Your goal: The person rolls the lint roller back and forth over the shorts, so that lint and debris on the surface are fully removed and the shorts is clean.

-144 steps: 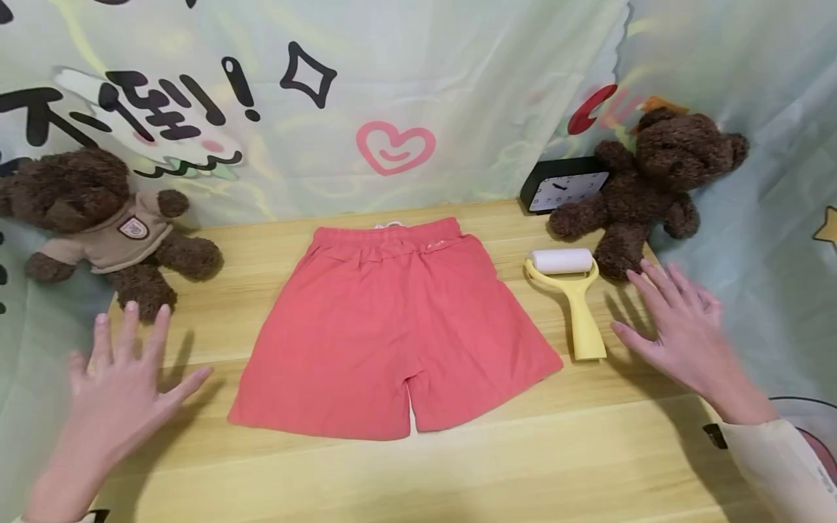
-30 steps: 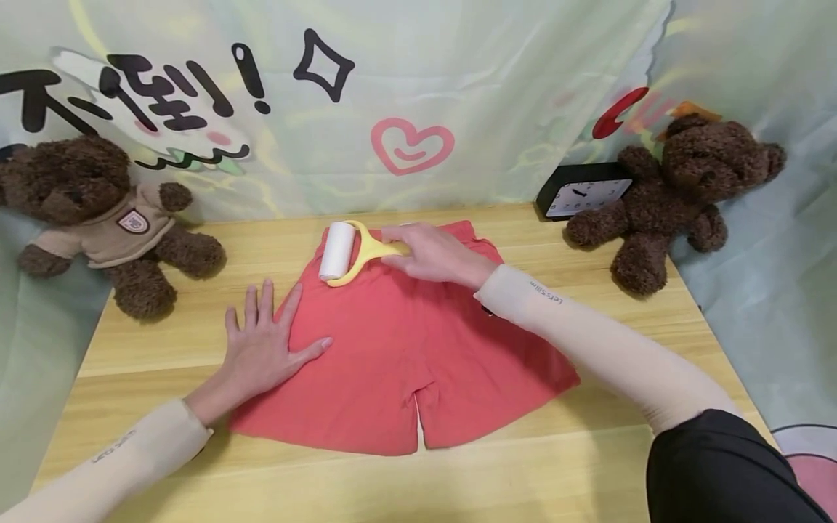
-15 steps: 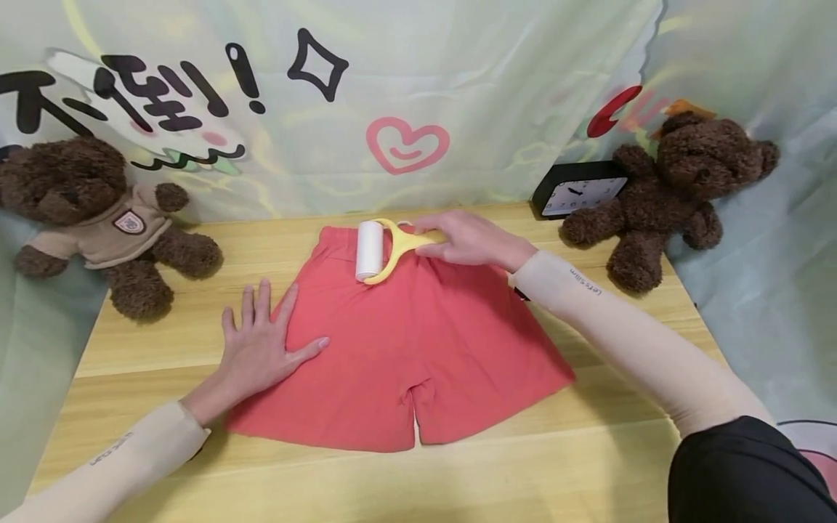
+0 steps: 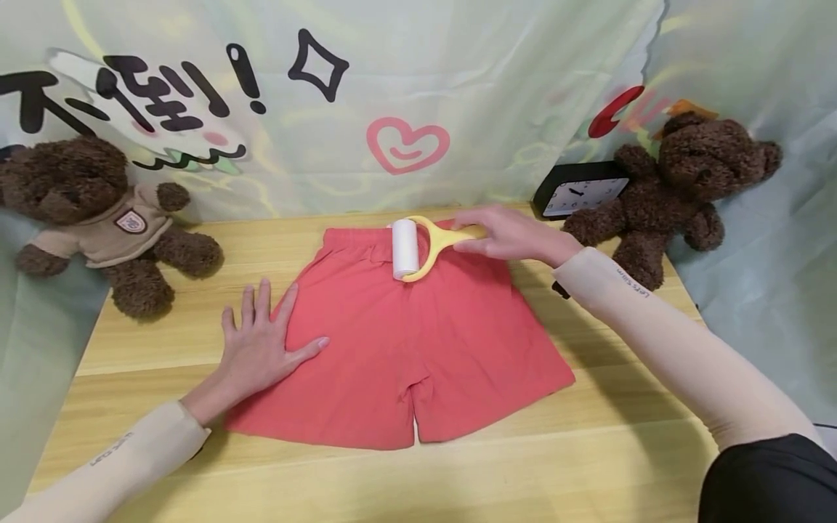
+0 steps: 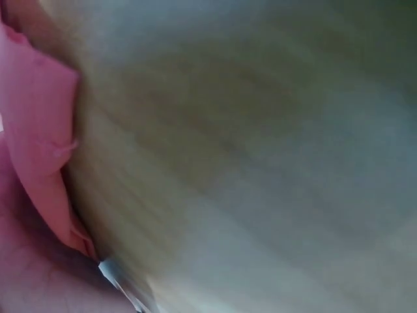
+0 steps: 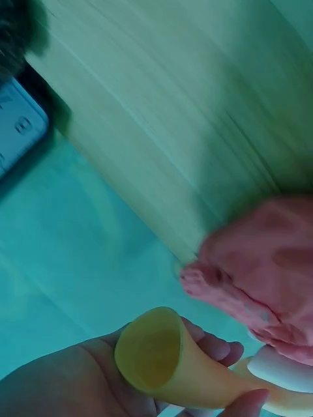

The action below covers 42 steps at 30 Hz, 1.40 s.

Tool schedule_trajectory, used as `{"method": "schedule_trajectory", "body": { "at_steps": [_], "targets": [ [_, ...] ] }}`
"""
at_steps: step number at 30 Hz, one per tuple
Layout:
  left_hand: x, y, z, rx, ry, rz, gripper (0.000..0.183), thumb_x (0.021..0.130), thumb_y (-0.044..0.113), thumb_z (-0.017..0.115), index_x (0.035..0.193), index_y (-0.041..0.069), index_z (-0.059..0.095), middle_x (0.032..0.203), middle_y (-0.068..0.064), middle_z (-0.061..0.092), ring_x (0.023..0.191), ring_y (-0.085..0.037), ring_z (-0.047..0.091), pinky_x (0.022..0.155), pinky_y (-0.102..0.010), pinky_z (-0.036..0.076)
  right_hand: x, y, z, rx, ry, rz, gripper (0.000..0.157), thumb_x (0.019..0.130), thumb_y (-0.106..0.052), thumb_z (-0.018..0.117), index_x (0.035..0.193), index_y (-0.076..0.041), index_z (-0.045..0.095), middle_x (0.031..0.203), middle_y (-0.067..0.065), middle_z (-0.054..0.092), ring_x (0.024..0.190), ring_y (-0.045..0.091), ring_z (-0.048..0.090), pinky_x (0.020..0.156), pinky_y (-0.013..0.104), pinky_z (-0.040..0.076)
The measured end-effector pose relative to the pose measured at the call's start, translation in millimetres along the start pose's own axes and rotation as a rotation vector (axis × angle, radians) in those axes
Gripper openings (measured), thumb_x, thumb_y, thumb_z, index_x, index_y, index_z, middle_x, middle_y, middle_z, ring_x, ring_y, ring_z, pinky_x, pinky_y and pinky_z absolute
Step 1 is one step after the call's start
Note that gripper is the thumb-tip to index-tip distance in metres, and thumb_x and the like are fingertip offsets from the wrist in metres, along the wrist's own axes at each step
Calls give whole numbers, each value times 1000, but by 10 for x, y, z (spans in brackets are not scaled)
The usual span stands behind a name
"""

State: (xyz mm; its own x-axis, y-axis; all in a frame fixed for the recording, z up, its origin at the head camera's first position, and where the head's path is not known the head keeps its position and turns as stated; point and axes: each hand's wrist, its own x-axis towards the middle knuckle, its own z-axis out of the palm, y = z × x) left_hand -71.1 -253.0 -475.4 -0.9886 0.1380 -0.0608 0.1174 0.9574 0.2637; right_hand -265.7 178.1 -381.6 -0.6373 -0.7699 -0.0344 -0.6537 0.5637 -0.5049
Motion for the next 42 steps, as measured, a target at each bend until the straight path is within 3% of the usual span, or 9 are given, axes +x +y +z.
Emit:
{"method": "schedule_trajectory", "body": {
  "at_steps": [2,7,13,20,23,27,34,42],
  "targets": [
    [-10,-2,-9,-2,1,2,113,94,78,63,176,14,20,175,-35,5,159,-61,2,113,-86,2,-60,37,-31,14,-14,31,21,102,-26,80,121,-16,77,112,-2,72,96,21,63,88,45,50],
    [-43,-6,-27,-3,-2,-2,113,95,78,63,176,13,20,175,-36,5,159,-61,3,114,-86,2,-208,135,-99,20,-36,96,27,104,-29,79,127,-15,75,120,0,71,105,22,64,92,48,51],
    [-62,-17,-26,2,-13,-12,114,95,79,62,177,14,17,176,-35,4,159,-61,1,114,-86,1,-365,262,-173,19,-27,70,15,105,-25,78,117,-18,74,105,-4,70,84,19,60,81,44,48],
    [-77,-32,-25,5,-11,-12,114,95,79,62,176,14,18,176,-35,4,159,-61,1,114,-86,1,-506,364,-217,47,-20,72,14,105,-21,79,117,-16,76,103,-5,71,76,16,57,76,42,49],
    [-76,-34,-19,2,-13,-13,114,95,79,62,177,14,18,176,-35,3,159,-61,1,114,-86,1,-596,406,-256,60,-26,100,16,104,-20,79,120,-18,76,95,-1,70,62,13,49,68,37,48],
    [-59,-25,-10,-4,-13,-10,113,95,79,62,177,15,18,176,-34,3,159,-61,1,114,-86,0,-720,439,-355,50,-44,152,15,104,-18,78,119,-18,76,77,3,59,52,10,34,59,33,42],
    [-19,-8,11,-14,-13,-8,112,95,78,62,177,15,18,176,-34,4,160,-60,0,114,-86,1,-891,482,-520,-7,-51,206,13,105,-18,78,117,-18,75,76,2,55,57,15,39,62,33,41],
    [13,-7,12,-11,-3,1,111,95,77,64,176,16,21,176,-34,6,159,-60,2,115,-85,2,-1099,607,-560,-22,-34,272,17,105,-26,78,120,-21,74,83,1,56,65,17,46,66,34,40]
  ]
}}
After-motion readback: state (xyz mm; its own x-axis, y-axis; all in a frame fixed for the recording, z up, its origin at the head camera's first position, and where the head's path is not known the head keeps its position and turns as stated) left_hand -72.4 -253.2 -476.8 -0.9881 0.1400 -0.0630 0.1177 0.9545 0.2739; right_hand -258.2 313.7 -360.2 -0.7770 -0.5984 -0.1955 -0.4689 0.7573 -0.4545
